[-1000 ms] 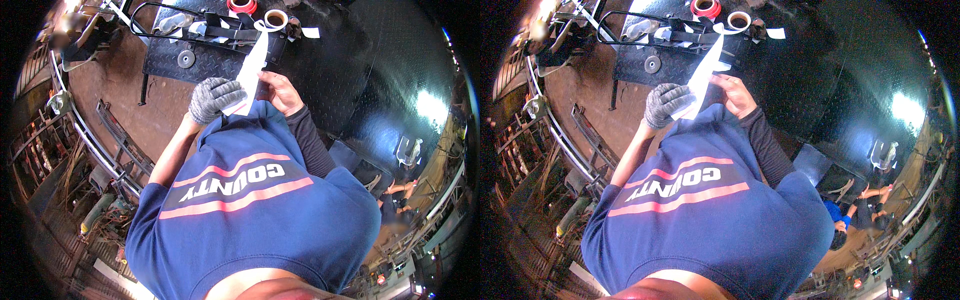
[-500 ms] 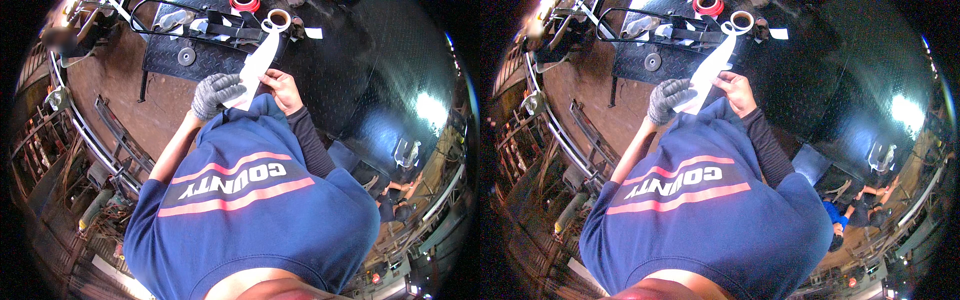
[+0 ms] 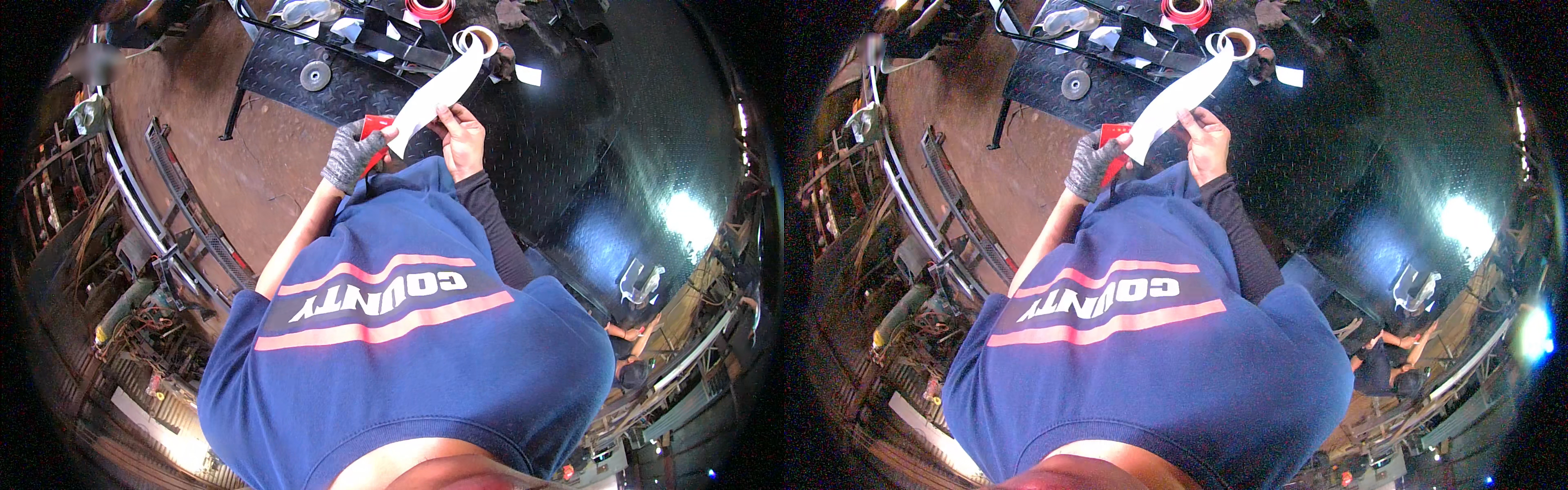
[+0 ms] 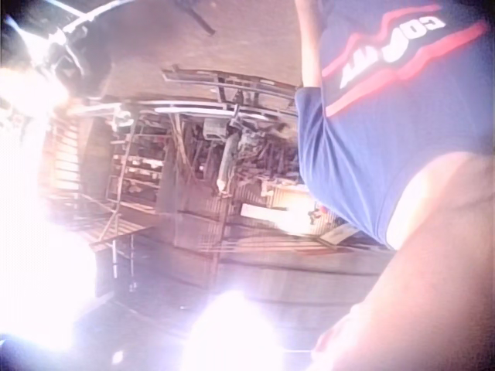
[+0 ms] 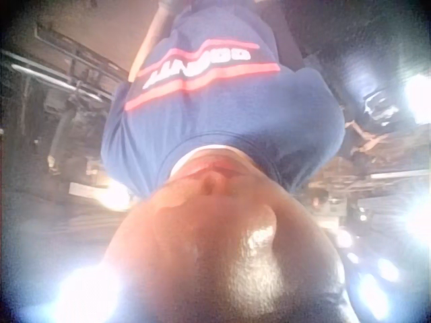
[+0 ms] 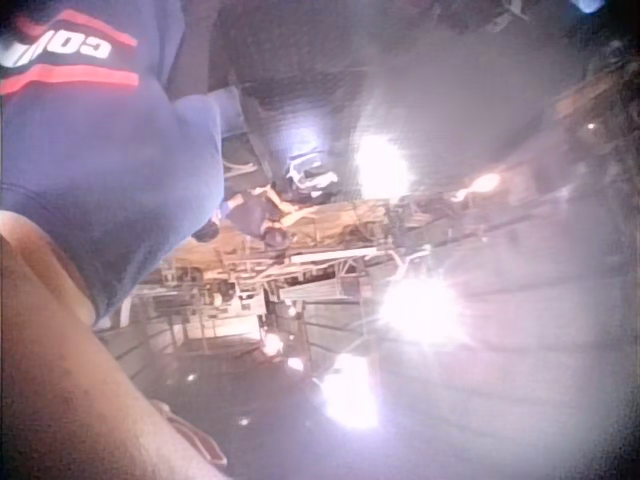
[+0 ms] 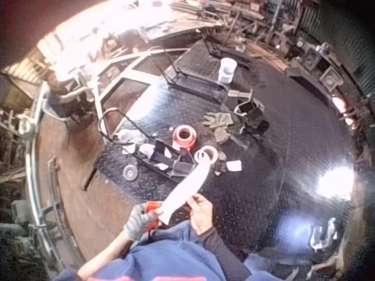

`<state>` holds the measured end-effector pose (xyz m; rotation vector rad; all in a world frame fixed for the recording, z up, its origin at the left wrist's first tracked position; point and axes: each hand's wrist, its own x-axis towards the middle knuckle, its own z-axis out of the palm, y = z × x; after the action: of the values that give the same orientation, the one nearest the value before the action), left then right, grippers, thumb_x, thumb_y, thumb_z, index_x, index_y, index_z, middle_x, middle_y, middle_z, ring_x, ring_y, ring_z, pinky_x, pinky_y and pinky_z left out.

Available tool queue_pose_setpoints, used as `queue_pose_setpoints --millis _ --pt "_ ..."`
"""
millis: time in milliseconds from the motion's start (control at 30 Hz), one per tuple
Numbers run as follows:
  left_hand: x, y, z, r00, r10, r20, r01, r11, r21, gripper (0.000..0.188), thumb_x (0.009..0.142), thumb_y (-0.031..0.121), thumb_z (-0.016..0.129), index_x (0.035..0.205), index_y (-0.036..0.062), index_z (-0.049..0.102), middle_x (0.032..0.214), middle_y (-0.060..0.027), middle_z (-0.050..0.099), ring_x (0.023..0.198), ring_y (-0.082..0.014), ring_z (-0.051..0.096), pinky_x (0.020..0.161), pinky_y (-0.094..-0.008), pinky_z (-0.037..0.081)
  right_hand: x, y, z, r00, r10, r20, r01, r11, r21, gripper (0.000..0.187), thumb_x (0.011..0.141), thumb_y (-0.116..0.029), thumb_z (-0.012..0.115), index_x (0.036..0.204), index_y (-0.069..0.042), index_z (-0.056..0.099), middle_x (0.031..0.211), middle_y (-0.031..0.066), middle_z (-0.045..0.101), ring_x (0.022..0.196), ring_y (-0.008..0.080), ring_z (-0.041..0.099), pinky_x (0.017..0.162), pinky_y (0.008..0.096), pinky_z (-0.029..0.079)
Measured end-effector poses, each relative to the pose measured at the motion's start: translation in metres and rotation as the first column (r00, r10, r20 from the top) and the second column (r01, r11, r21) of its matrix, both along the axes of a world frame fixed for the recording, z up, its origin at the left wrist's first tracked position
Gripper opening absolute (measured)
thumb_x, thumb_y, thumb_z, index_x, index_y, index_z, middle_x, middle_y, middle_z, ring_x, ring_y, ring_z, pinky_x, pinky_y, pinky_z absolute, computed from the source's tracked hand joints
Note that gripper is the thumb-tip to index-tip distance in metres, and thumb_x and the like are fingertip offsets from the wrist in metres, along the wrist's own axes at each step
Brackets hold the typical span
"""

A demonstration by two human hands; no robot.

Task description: The person cuts a white adhesive tape strip into small rectangular pieces using scissors. They repeatedly fold, align, and trim the tape on a metal workbench, accumulating cut pieces on the surface.

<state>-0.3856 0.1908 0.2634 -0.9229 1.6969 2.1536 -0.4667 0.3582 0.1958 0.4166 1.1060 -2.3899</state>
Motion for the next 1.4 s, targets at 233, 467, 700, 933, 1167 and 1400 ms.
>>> queue_pose_setpoints --millis 233,467,700,933,1167,1400 --pt "0.003 0.005 0.008 0.989 0.011 -0.147 -0.034 0.987 -0.157 0.032 0.078 0.024 0.066 0.098 -0.0006 0.061 0.069 -0.0038 0.06 0.055 -0.0098 0.055 0.049 -0.0224 0.042 0.001 -0.017 -0.001 0.996 -0.09 -0.014 0.089 0.996 -0.02 0.012 0.081 -0.003 0.062 0.092 0.001 0.06 0.088 0.0079 0.063 0.077 0.0153 0.062 0.071 0.0304 0.054" --pt "0.004 0.014 0.001 0.983 0.179 -0.034 -0.179 0.913 -0.367 0.019 0.077 0.019 0.069 0.081 0.0 0.066 0.059 -0.001 0.058 0.052 -0.0054 0.05 0.046 -0.0207 0.037 0.004 -0.019 -0.005 0.994 -0.113 0.012 0.113 0.988 -0.1 0.007 0.083 -0.005 0.061 0.089 -0.003 0.06 0.088 0.0059 0.063 0.079 0.0145 0.061 0.072 0.0311 0.053" --pt "-0.001 0.01 0.013 0.981 0.19 0.043 -0.159 0.91 -0.382 0.022 0.074 0.022 0.072 0.077 0.0015 0.066 0.06 -0.0004 0.057 0.05 -0.0056 0.049 0.045 -0.0228 0.037 0.003 -0.011 0.0 0.998 0.011 0.061 0.001 0.982 -0.189 0.015 0.086 -0.01 0.057 0.1 -0.005 0.056 0.092 0.0038 0.061 0.084 0.0153 0.06 0.075 0.0351 0.052" --pt "-0.001 0.003 0.0 0.978 0.197 0.067 -0.173 0.949 -0.263 0.023 0.072 0.022 0.074 0.077 0.0018 0.064 0.061 -0.0014 0.057 0.05 -0.0075 0.05 0.045 -0.0237 0.039 -0.002 -0.004 0.002 0.979 0.172 0.108 -0.134 0.946 -0.294 0.024 0.088 -0.011 0.055 0.11 -0.004 0.052 0.102 0.0084 0.061 0.093 0.0196 0.06 0.08 0.0365 0.05" --pt "-0.001 -0.003 -0.004 0.98 0.177 0.087 -0.157 0.967 -0.2 0.023 0.072 0.023 0.073 0.075 0.002 0.063 0.061 -0.0043 0.059 0.05 -0.0102 0.054 0.045 -0.0241 0.041 -0.003 -0.01 -0.01 0.99 0.135 0.039 -0.131 0.986 -0.099 0.02 0.084 -0.007 0.06 0.103 -0.002 0.056 0.098 0.0087 0.062 0.09 0.0202 0.061 0.076 0.0381 0.052" --pt "0.0 -0.024 -0.058 0.968 0.234 0.089 -0.239 0.97 0.046 0.041 0.083 0.045 0.057 0.097 0.0065 0.059 0.077 -0.0056 0.064 0.051 -0.0141 0.056 0.044 -0.0277 0.044 -0.011 -0.002 -0.016 0.997 0.04 0.065 -0.038 0.999 -0.03 0.02 0.082 -0.006 0.062 0.101 -0.004 0.056 0.096 0.0074 0.062 0.088 0.0186 0.061 0.073 0.0364 0.053"
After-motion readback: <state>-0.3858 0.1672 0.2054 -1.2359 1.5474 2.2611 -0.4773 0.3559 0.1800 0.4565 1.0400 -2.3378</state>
